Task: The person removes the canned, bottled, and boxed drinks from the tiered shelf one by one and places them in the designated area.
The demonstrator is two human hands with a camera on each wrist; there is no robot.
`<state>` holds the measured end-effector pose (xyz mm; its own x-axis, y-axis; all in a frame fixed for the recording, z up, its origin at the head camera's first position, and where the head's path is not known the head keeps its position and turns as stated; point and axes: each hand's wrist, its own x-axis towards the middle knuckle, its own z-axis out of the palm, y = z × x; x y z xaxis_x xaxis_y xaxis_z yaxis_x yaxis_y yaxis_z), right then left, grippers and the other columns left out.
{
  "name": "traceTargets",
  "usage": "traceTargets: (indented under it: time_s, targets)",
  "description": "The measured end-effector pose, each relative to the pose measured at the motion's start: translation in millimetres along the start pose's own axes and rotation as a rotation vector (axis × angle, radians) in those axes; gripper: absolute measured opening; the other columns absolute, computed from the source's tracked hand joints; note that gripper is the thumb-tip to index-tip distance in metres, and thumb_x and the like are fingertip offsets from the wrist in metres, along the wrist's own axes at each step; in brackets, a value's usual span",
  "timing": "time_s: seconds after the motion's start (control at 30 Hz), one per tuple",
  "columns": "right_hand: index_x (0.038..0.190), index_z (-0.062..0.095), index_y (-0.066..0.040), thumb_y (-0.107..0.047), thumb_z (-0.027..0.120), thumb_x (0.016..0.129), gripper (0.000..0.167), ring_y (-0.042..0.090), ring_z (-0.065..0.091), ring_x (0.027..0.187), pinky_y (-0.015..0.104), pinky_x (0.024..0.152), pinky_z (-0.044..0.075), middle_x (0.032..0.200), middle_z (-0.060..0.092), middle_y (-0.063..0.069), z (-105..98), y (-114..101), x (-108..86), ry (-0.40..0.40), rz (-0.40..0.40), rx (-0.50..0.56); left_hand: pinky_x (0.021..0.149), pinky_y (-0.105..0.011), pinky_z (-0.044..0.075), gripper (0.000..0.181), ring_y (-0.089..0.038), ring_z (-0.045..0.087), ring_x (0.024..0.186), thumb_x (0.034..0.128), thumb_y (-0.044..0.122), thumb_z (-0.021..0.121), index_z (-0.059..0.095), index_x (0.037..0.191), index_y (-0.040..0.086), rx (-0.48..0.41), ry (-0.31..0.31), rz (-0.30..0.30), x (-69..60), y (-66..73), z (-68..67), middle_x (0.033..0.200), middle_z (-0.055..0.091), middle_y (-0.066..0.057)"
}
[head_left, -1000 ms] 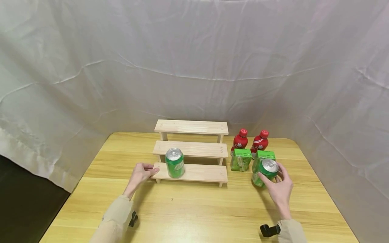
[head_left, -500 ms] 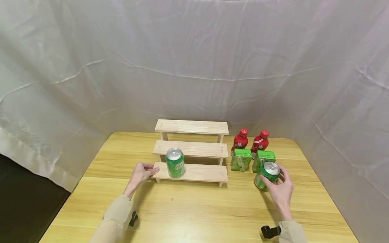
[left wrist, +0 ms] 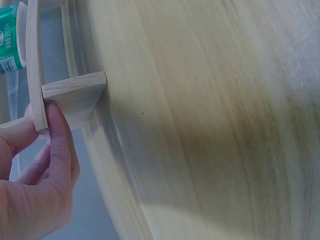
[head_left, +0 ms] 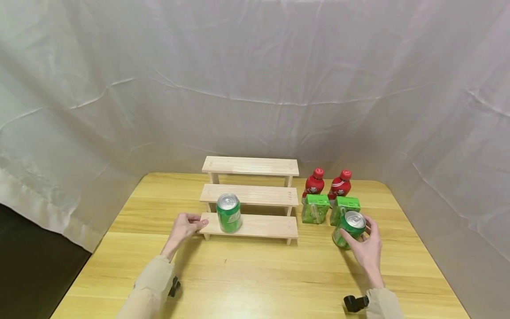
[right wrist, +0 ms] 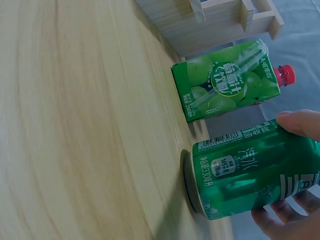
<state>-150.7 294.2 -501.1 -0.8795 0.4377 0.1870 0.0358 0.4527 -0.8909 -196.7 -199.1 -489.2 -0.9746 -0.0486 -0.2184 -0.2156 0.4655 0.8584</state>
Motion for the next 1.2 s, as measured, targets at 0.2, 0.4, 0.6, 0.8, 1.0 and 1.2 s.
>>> traceTargets:
  time_s: [0.2,0.4,0.6,0.8,1.0,1.2]
  targets:
    - [0.148,0.039,-0.001,-0.008,0.081,0.082,0.079,0.017,0.045,0.120,0.006,0.090,0.038,0.145,0.048,0.023,-2,1,0.0,-0.018,-0.007,-0.013,0.083,-0.039,0.063,0.047,-0.020,0.071,0.083,0.0932,0.016,0.071,0.058,0.124,-0.017,-0.013,0.005,-0.017,1.5,0.5,0.9,0.115,0.067,-0.035]
    - [0.151,0.034,-0.001,-0.007,0.082,0.080,0.085,0.032,0.044,0.131,0.039,0.109,0.042,0.148,0.046,0.023,-3,-1,-0.9,-0.024,-0.028,-0.008,0.082,-0.038,0.063,0.048,-0.020,0.070,0.082,0.0930,0.017,0.072,0.058,0.123,-0.016,0.003,0.007,-0.015,0.4,1.2,1.9,0.115,0.067,-0.034]
    - [0.149,0.039,-0.002,-0.009,0.083,0.078,0.083,0.035,0.039,0.134,0.058,0.113,0.033,0.144,0.046,0.023,-4,-11,1.2,0.019,-0.110,0.018,0.079,-0.037,0.063,0.047,-0.021,0.069,0.083,0.0926,0.019,0.072,0.060,0.122,-0.015,0.023,0.015,-0.020,0.4,1.2,2.1,0.113,0.068,-0.033]
    - [0.146,0.044,-0.001,-0.009,0.084,0.078,0.079,0.040,0.042,0.133,0.062,0.112,0.034,0.144,0.048,0.025,0,-34,4.9,0.042,-0.213,0.009,0.080,-0.039,0.063,0.046,-0.022,0.069,0.084,0.0926,0.019,0.072,0.060,0.121,-0.016,0.024,0.016,-0.008,0.4,1.6,1.6,0.111,0.068,-0.033]
    - [0.144,0.045,-0.001,-0.008,0.084,0.078,0.077,0.040,0.041,0.136,0.064,0.115,0.030,0.144,0.048,0.024,11,-61,9.3,-0.011,-0.295,0.035,0.080,-0.039,0.063,0.046,-0.022,0.069,0.083,0.0926,0.018,0.072,0.060,0.120,-0.016,0.023,0.017,-0.006,0.2,1.8,1.3,0.110,0.069,-0.032]
    - [0.144,0.045,-0.001,-0.006,0.084,0.078,0.077,0.038,0.042,0.136,0.061,0.115,0.033,0.143,0.049,0.023,32,-87,8.3,-0.101,-0.416,0.056,0.080,-0.039,0.063,0.045,-0.022,0.069,0.082,0.0925,0.017,0.072,0.060,0.120,-0.016,0.018,0.018,-0.010,0.4,1.1,0.8,0.110,0.068,-0.033]
